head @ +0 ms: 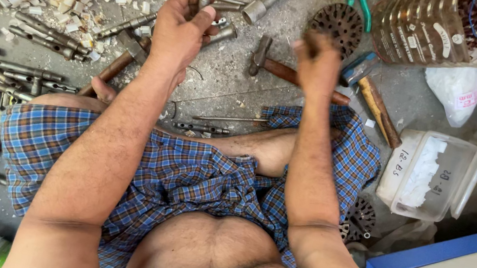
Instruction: The person sits on the floor and assembles motor components. They pick up a cylindrical metal part and a circular stator, then use a hammer to tap the metal part into the stator. The person repeats this process with another set of parts.
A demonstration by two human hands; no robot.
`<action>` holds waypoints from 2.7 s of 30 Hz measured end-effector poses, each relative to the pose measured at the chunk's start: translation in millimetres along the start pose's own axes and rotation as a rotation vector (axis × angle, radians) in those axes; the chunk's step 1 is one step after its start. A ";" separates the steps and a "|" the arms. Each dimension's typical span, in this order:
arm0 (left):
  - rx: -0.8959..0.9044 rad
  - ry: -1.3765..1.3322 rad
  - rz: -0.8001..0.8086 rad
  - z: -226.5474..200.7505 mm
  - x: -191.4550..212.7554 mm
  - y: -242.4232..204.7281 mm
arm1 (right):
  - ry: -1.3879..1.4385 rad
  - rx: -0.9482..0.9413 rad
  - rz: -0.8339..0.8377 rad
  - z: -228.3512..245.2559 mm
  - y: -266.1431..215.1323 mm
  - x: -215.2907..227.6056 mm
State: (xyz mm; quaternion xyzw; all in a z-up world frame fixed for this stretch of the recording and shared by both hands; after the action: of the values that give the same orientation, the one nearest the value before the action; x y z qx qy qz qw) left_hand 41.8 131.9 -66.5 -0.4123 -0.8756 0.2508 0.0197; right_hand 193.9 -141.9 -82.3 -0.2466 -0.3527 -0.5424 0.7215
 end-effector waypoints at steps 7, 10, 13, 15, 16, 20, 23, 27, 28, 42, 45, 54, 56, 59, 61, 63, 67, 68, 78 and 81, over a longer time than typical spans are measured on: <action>-0.090 -0.162 0.058 -9.6 -6.2 1.2 | -0.358 -0.037 0.587 53.6 -42.8 -57.1; -0.112 -0.226 0.070 -17.4 -6.8 5.3 | -0.137 0.024 0.455 57.3 -23.7 -60.3; -0.093 -0.226 0.059 -19.2 -6.6 2.8 | 0.098 0.026 0.166 47.4 21.3 -65.5; -0.086 -0.201 0.052 -23.7 -4.8 2.7 | 0.142 -0.040 0.028 34.8 56.5 -75.8; -0.081 -0.188 0.049 -25.4 -3.4 2.5 | 0.170 -0.098 -0.026 28.0 73.4 -83.1; -0.008 -0.229 0.048 -23.4 -0.7 2.5 | 0.102 -0.044 -0.139 27.3 105.8 -97.6; -0.063 -0.176 0.059 -28.1 1.3 5.1 | 0.465 -0.343 0.082 10.6 96.3 -107.0; -0.144 -0.259 0.087 -31.6 0.6 5.5 | 0.515 -0.073 0.122 31.1 69.7 -51.6; -0.164 -0.254 0.091 -32.2 0.9 5.1 | 0.451 0.027 0.087 37.9 60.3 -35.0; -0.220 -0.098 0.079 -33.1 -3.6 2.3 | 0.019 0.180 0.007 64.0 -0.2 11.3; -0.209 -0.111 0.092 -32.8 -5.0 1.9 | -0.017 0.236 -0.002 62.9 -1.2 7.5; -0.199 -0.094 0.089 -34.7 -2.2 -1.6 | -0.304 0.145 0.198 11.5 30.9 21.0; -0.192 -0.107 0.092 -34.1 -4.1 -1.8 | -0.435 0.118 0.213 -4.3 43.8 30.5; -0.176 -0.135 0.124 -34.3 -11.5 -3.2 | -0.493 -0.051 0.291 -39.7 56.3 32.9; -0.142 -0.104 0.107 -33.5 -11.7 -3.2 | -0.509 -0.132 0.313 -57.1 59.2 17.4; -0.127 -0.081 0.090 -33.8 -9.7 -2.7 | -0.472 -0.014 0.179 -58.1 55.1 11.1; -0.164 -0.029 0.075 -36.8 -6.9 -4.8 | -0.353 0.017 0.014 -64.1 50.8 7.8; -0.183 -0.011 0.076 -37.7 -7.7 -6.2 | -0.339 -0.010 0.007 -65.8 48.0 10.8; -0.170 -0.010 0.062 -35.2 -7.3 -4.8 | 0.083 0.338 -0.240 45.0 15.5 114.6; -0.174 0.006 0.058 -34.5 -8.4 -5.1 | 0.211 0.497 -0.188 92.1 -3.2 127.3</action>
State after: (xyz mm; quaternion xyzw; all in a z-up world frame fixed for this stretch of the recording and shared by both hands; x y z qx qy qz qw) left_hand 52.0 137.6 -32.5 -0.4385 -0.8817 0.1730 -0.0208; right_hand 189.4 -152.4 74.5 0.0293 -0.4193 -0.5264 0.7391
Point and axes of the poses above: each hand's wrist, its own y-axis towards the middle knuckle, its own x-axis out of the back of the hand, z = x × y, the point moved 8 cm from there along y, towards the middle knuckle, and after that the axes turned 4 degrees about -z, right-handed, at the moved point
